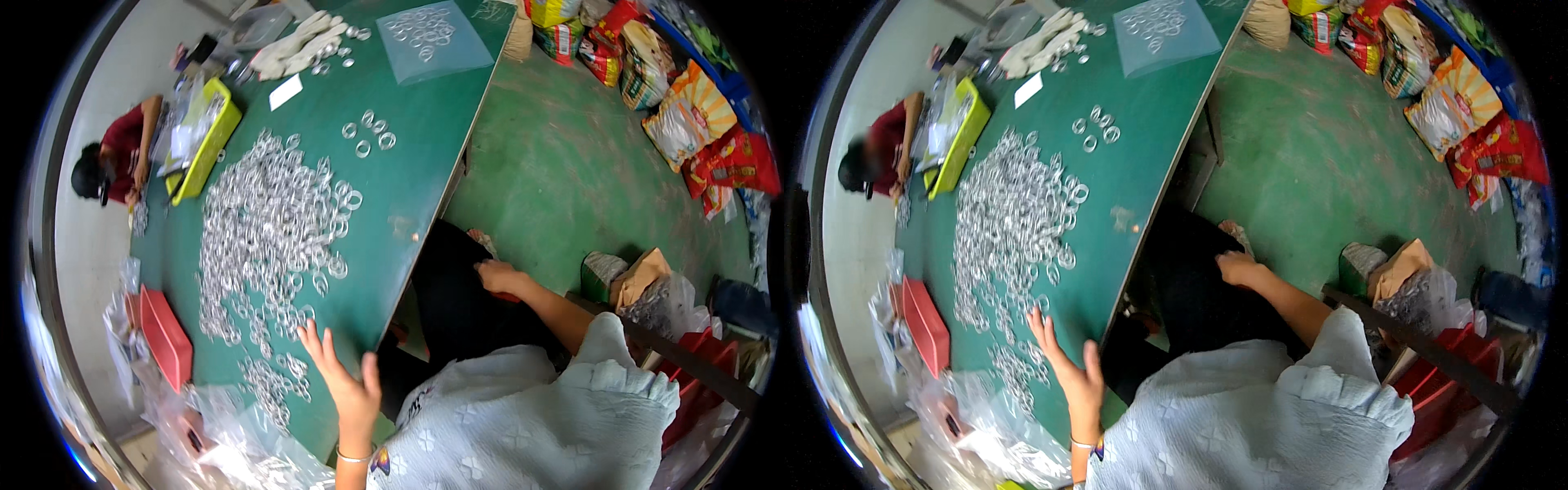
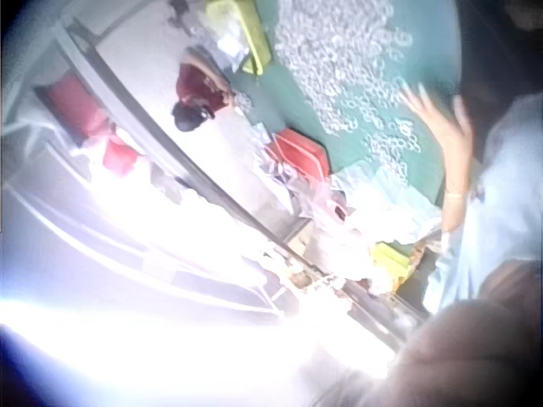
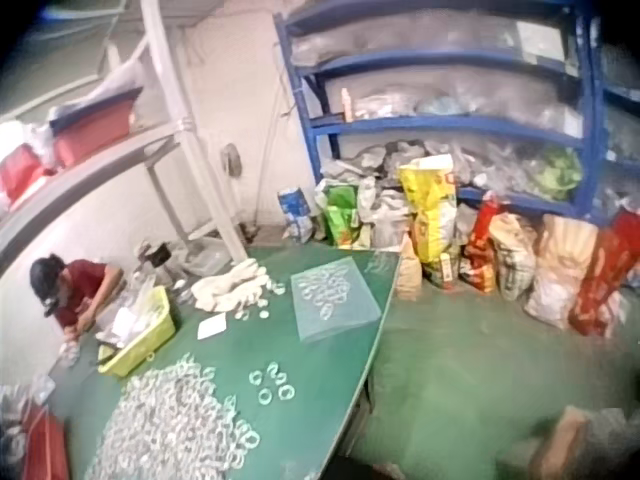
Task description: The person sorts small metal rings by hand on a green work table and places them into plastic bags.
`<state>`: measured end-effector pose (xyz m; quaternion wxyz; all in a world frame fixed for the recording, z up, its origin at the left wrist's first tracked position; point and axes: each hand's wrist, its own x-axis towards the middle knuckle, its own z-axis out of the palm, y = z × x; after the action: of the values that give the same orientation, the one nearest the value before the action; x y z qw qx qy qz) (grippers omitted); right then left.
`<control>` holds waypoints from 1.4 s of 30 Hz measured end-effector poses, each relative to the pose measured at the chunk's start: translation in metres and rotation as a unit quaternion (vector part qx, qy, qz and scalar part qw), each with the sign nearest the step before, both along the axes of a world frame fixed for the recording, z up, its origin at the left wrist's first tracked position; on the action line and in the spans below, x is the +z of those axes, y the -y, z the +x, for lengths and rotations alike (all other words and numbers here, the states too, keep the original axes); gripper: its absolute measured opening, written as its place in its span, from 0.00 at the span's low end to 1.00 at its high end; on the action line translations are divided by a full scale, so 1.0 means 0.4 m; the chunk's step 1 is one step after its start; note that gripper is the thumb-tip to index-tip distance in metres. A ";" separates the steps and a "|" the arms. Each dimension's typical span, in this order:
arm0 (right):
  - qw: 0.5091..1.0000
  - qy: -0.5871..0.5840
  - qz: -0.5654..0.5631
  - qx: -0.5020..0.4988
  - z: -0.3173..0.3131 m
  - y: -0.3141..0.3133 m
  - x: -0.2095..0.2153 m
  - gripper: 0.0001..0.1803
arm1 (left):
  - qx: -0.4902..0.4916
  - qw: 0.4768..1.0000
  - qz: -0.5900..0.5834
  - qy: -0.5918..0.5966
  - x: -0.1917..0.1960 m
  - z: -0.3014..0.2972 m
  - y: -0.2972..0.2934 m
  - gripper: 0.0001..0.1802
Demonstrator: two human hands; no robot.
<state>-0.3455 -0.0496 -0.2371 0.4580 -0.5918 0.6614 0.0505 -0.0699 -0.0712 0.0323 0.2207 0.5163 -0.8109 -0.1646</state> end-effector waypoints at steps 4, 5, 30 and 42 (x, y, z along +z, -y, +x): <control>0.973 0.009 0.177 0.144 0.007 0.044 -0.107 0.19 | -0.171 0.978 0.049 0.111 -0.064 0.007 0.052 0.56; 0.955 0.022 0.225 0.191 0.007 0.049 -0.136 0.19 | -0.189 0.973 0.069 0.118 -0.082 0.012 0.064 0.57; 0.887 0.166 0.417 -0.109 0.043 -0.718 -0.313 0.27 | -0.223 0.967 0.096 0.080 -0.133 -0.004 0.131 0.39; 0.839 0.047 0.432 -0.328 -0.006 -0.592 -0.176 0.36 | -0.218 0.959 0.112 0.140 -0.115 0.005 0.114 0.41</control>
<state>-0.3479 0.1872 -0.3076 0.6878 -0.0840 0.7052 0.1504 -0.0678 -0.1166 -0.0138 0.0043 0.3663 -0.9030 -0.2243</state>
